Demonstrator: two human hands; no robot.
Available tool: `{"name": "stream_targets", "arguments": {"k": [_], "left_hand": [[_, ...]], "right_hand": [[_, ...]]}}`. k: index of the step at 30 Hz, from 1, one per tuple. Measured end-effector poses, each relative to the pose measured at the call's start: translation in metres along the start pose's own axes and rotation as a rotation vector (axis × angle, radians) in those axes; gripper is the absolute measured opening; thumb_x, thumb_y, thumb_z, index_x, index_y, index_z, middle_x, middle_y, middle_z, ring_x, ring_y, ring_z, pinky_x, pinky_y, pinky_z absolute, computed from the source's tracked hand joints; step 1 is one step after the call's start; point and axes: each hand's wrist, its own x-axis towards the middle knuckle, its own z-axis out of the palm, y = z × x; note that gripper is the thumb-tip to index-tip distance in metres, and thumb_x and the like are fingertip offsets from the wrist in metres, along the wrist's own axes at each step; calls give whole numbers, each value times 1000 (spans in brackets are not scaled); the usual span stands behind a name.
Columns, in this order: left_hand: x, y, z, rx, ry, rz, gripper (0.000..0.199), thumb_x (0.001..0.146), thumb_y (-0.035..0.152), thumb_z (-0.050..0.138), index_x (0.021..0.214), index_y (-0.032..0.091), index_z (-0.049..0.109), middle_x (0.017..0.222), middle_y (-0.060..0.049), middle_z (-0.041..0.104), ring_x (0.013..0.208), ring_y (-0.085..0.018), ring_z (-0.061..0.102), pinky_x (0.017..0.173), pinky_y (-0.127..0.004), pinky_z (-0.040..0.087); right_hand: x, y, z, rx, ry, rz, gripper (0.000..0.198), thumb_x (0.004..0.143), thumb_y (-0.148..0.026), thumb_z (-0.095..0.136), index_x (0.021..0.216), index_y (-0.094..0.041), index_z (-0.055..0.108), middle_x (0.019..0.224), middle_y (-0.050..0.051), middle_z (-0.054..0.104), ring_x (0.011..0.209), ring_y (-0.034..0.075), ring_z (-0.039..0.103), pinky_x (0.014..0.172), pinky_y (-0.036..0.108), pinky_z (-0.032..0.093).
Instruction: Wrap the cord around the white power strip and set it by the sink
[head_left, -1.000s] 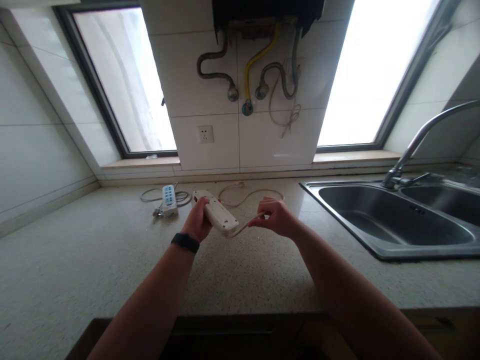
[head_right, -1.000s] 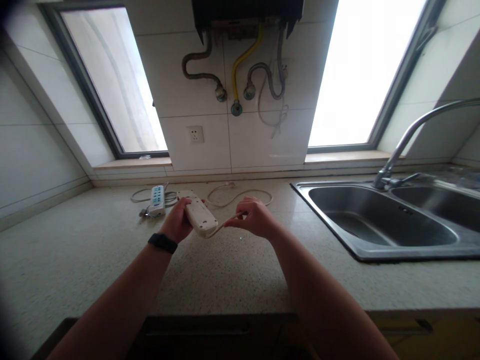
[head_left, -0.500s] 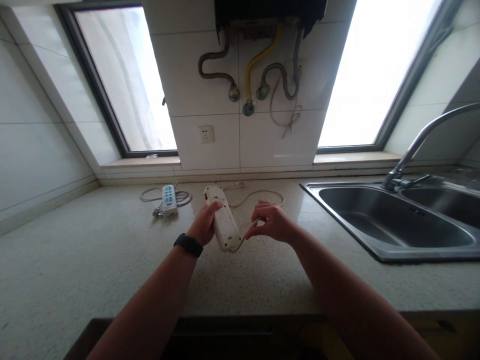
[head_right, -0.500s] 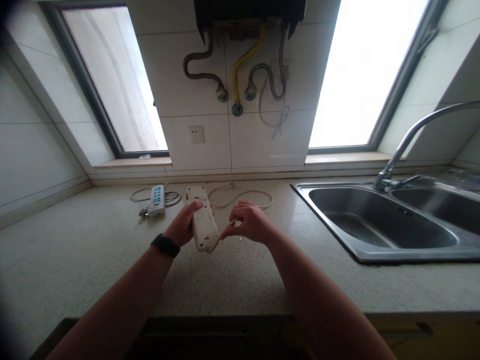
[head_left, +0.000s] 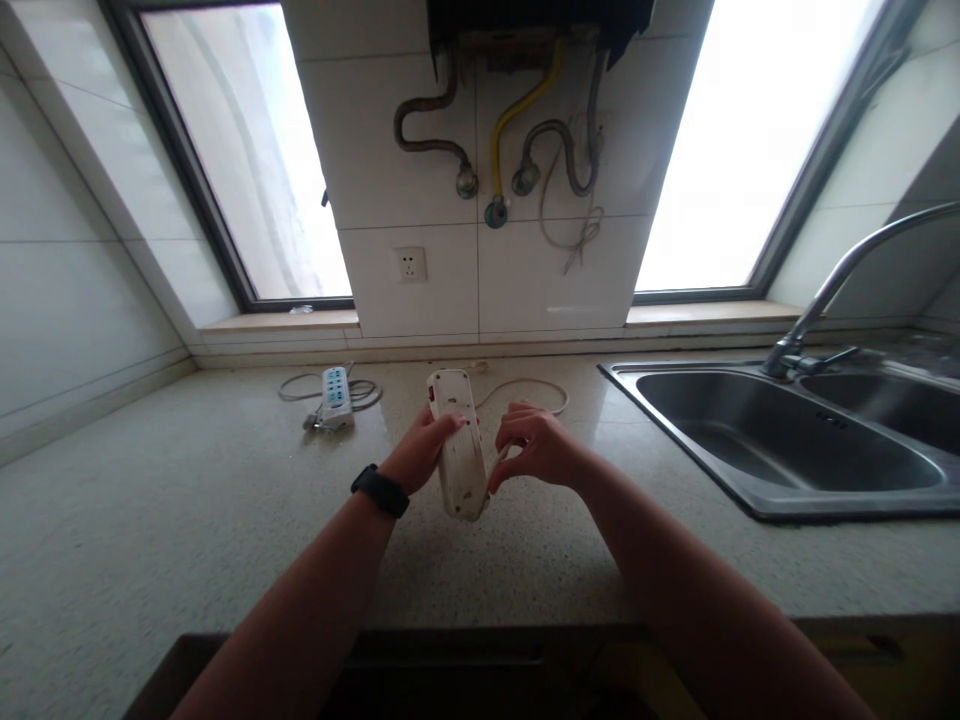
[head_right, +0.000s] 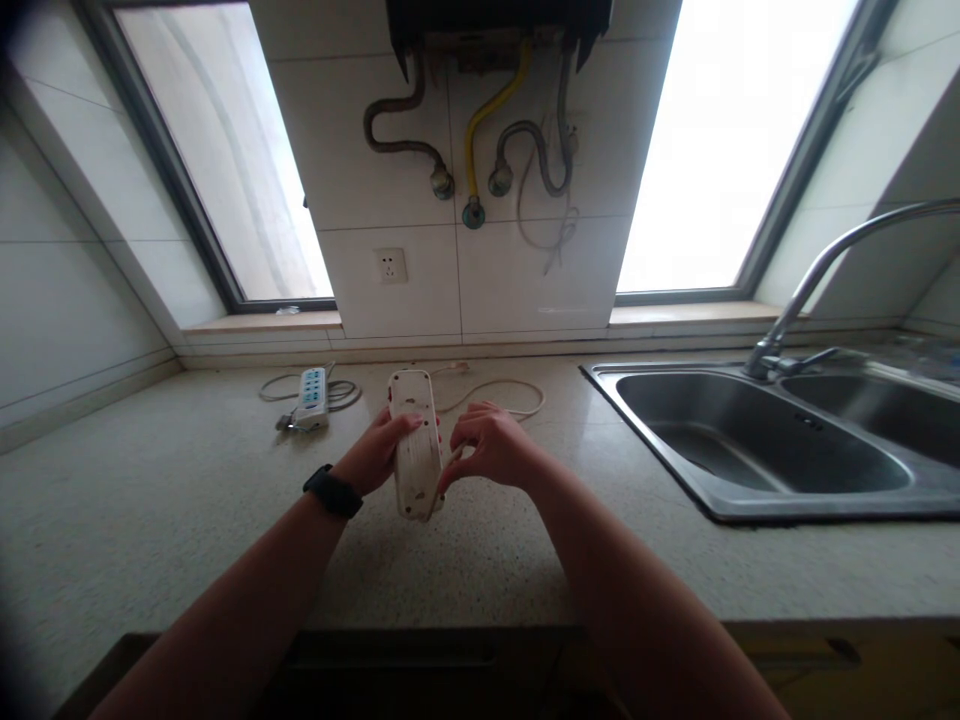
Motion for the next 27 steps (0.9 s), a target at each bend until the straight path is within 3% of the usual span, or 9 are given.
{"name": "stream_targets", "arguments": {"k": [11,18,22,27], "left_hand": [[-4,3,3,112,-63,76,30,77,29,70,101,14,62,90,-10,68,76,-22,66,71,-35,53],[-16,7,9,334,-93,320,40,71,14,72,109,18,61,100,-9,69,90,-24,64,85,-37,49],[-28,21,20,530,-180,453,55,60,7,75,113,20,66,111,-11,67,106,-32,59,100,-44,41],[-30,30,23,650,-293,505,68,54,11,80,119,23,67,119,-11,64,116,-36,54,107,-45,34]], "right_hand": [[2,-3,3,1,-53,-28,37,60,-50,85,71,-20,68,61,-4,55,63,14,48,70,30,38],[2,-6,2,-95,-83,-42,34,65,-54,81,71,-23,67,64,-2,61,68,16,53,73,32,38],[1,-2,5,-190,-2,-78,28,72,-48,79,70,-24,66,71,1,66,74,19,56,76,34,37],[0,3,6,-341,84,-120,30,81,-41,71,62,-22,58,61,1,57,64,18,48,69,34,35]]}}
